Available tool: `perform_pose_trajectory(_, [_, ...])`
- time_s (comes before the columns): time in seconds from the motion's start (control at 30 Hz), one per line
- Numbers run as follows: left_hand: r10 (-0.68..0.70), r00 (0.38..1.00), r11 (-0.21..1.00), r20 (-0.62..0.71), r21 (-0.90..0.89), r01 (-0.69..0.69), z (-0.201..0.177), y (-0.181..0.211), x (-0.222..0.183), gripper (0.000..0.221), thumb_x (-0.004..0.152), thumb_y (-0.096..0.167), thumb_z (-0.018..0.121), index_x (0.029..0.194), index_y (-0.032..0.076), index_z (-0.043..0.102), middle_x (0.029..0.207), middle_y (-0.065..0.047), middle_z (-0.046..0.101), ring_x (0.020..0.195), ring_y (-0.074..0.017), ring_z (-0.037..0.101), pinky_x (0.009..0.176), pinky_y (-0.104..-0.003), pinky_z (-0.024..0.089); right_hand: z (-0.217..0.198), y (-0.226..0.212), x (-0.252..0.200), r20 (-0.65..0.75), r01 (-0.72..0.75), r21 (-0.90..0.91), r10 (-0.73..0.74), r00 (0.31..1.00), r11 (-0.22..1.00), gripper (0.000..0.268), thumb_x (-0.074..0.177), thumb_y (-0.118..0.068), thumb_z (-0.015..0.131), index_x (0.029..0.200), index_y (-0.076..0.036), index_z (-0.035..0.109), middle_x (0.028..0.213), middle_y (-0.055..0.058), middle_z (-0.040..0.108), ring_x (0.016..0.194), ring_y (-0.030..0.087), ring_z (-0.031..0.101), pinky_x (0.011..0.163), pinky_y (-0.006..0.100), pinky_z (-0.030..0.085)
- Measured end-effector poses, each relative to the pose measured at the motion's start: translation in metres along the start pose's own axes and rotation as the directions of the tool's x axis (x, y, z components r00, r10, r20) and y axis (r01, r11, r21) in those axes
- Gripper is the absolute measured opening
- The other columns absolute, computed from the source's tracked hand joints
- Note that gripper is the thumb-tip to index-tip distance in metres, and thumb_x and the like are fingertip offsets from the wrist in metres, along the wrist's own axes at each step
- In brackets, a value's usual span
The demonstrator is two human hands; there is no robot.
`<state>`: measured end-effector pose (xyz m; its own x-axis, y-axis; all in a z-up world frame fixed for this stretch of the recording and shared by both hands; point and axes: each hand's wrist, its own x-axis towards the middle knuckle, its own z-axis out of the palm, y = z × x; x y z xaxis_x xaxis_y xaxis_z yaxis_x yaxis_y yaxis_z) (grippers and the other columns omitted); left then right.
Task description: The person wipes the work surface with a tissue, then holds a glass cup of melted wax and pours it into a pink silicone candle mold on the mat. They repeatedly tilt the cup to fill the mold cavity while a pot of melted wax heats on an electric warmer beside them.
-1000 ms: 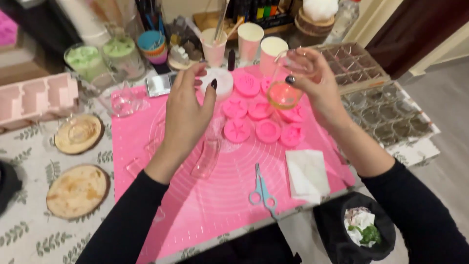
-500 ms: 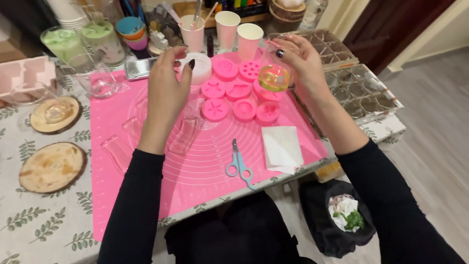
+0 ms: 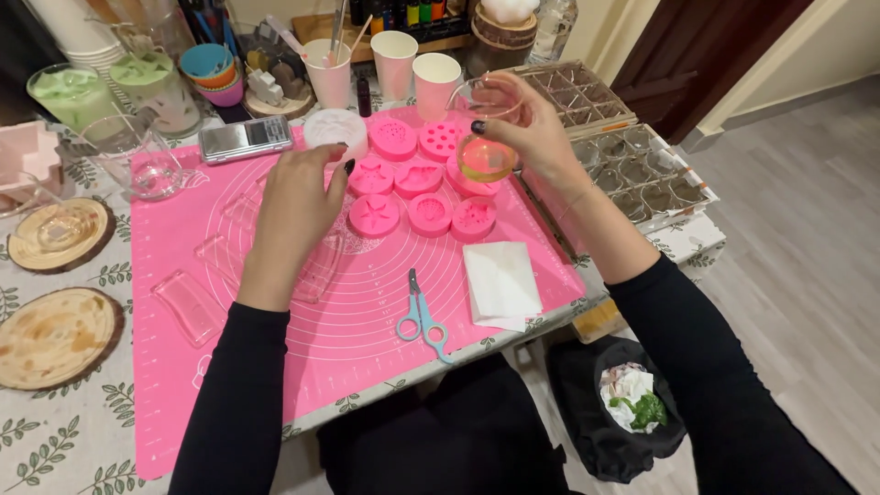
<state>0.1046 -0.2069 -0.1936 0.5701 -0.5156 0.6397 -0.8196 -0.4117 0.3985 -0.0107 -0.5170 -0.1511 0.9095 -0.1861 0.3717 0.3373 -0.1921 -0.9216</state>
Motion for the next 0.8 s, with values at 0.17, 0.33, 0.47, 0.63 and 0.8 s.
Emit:
perform_pose_trajectory(0.17, [0.022,1.000,0.998,0.005,0.059,-0.022,0.006,-0.002,-0.002,0.029,0.095,0.014,0.070,0.120,0.000,0.072,0.107,-0.020,0.073,0.104,-0.0381,0.066,0.093,-0.048,0.049,0.009,-0.003,-0.005,0.032,0.010,-0.100,-0.007,0.999,0.995,0.069,0.084,-0.003,0.074,0.148,-0.002,0.047,0.137,0.012,0.063,0.124,0.020,0.063,0.109,0.032,0.054])
perform_pose_trajectory(0.33, [0.024,1.000,0.996,-0.011,0.090,-0.023,0.009,0.000,-0.013,0.030,0.095,0.015,0.070,0.121,-0.001,0.071,0.108,-0.021,0.073,0.105,-0.0387,0.065,0.095,-0.049,0.048,0.018,0.007,-0.013,0.102,0.066,-0.048,-0.060,0.993,0.997,0.070,0.087,-0.003,0.077,0.149,0.002,0.046,0.139,0.013,0.060,0.129,0.020,0.058,0.111,0.034,0.050])
perform_pose_trajectory(0.47, [0.027,0.996,0.999,-0.081,0.036,-0.024,0.007,0.001,-0.006,0.029,0.095,0.012,0.067,0.121,-0.001,0.071,0.111,-0.020,0.073,0.105,-0.0383,0.065,0.096,-0.048,0.048,0.021,0.012,-0.003,0.090,0.063,-0.138,-0.050,0.995,0.988,0.071,0.085,-0.006,0.079,0.148,0.001,0.046,0.138,0.013,0.061,0.128,0.021,0.060,0.113,0.034,0.049])
perform_pose_trajectory(0.63, [-0.048,0.991,0.998,-0.127,-0.053,0.042,0.001,0.001,0.001,0.026,0.096,0.011,0.064,0.119,0.001,0.071,0.108,-0.019,0.074,0.103,-0.0370,0.067,0.093,-0.047,0.050,0.018,0.021,0.009,0.112,0.059,-0.025,-0.056,0.992,0.998,0.072,0.083,-0.004,0.078,0.147,0.001,0.045,0.138,0.012,0.060,0.127,0.021,0.060,0.109,0.035,0.050])
perform_pose_trajectory(0.8, [-0.089,0.987,0.993,-0.131,-0.084,0.078,0.005,-0.002,-0.001,0.026,0.097,0.013,0.065,0.118,-0.001,0.071,0.108,-0.020,0.073,0.101,-0.0383,0.067,0.091,-0.047,0.051,0.020,0.016,0.001,0.051,0.013,-0.048,-0.011,0.999,0.999,0.071,0.083,-0.002,0.075,0.147,0.000,0.046,0.137,0.012,0.060,0.126,0.019,0.058,0.106,0.034,0.052])
